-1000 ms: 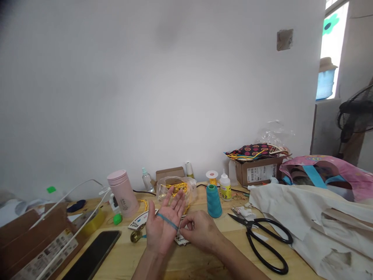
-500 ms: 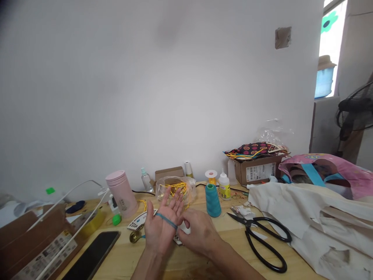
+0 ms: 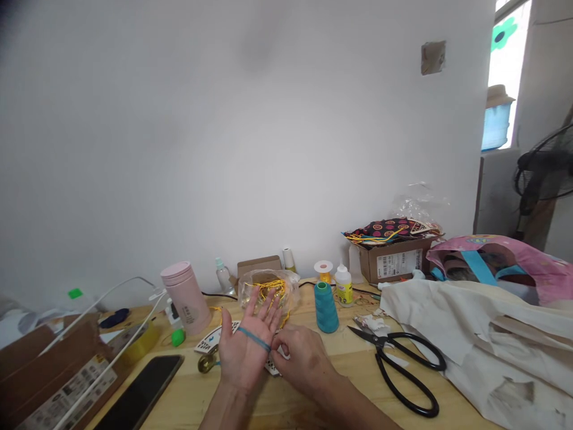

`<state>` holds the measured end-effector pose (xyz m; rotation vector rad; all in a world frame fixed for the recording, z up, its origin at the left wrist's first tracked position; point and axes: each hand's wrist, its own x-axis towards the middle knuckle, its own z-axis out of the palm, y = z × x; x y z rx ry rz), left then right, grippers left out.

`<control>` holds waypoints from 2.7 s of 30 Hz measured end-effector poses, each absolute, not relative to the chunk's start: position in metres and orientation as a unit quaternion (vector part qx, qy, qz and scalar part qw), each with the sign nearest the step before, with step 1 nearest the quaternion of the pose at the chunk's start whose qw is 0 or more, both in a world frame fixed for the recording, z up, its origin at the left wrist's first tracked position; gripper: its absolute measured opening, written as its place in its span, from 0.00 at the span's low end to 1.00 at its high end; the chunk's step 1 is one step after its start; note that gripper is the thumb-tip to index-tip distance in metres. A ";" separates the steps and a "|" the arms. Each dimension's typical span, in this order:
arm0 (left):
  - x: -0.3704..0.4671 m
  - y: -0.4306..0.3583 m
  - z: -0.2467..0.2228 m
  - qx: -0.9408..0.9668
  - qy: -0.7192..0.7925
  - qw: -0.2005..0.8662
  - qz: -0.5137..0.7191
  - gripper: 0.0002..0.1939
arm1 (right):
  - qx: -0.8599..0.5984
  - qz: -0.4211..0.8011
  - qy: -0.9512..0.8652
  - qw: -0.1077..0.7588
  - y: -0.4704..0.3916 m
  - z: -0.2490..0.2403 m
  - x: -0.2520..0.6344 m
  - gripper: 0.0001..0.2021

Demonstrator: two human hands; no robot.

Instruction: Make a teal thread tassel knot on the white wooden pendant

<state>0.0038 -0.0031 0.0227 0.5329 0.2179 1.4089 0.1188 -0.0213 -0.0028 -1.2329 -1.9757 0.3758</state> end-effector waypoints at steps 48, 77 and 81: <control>0.004 0.001 0.017 0.271 0.066 0.721 0.635 0.28 | -0.531 0.129 -0.746 0.380 -0.025 -0.004 0.110 0.06; -0.003 -0.001 0.024 0.271 0.098 0.701 0.653 0.27 | -0.526 0.220 -0.760 0.311 -0.019 -0.007 0.126 0.12; -0.012 0.004 0.023 0.255 0.098 0.689 0.672 0.29 | -0.496 0.186 -0.802 0.275 -0.026 0.005 0.130 0.10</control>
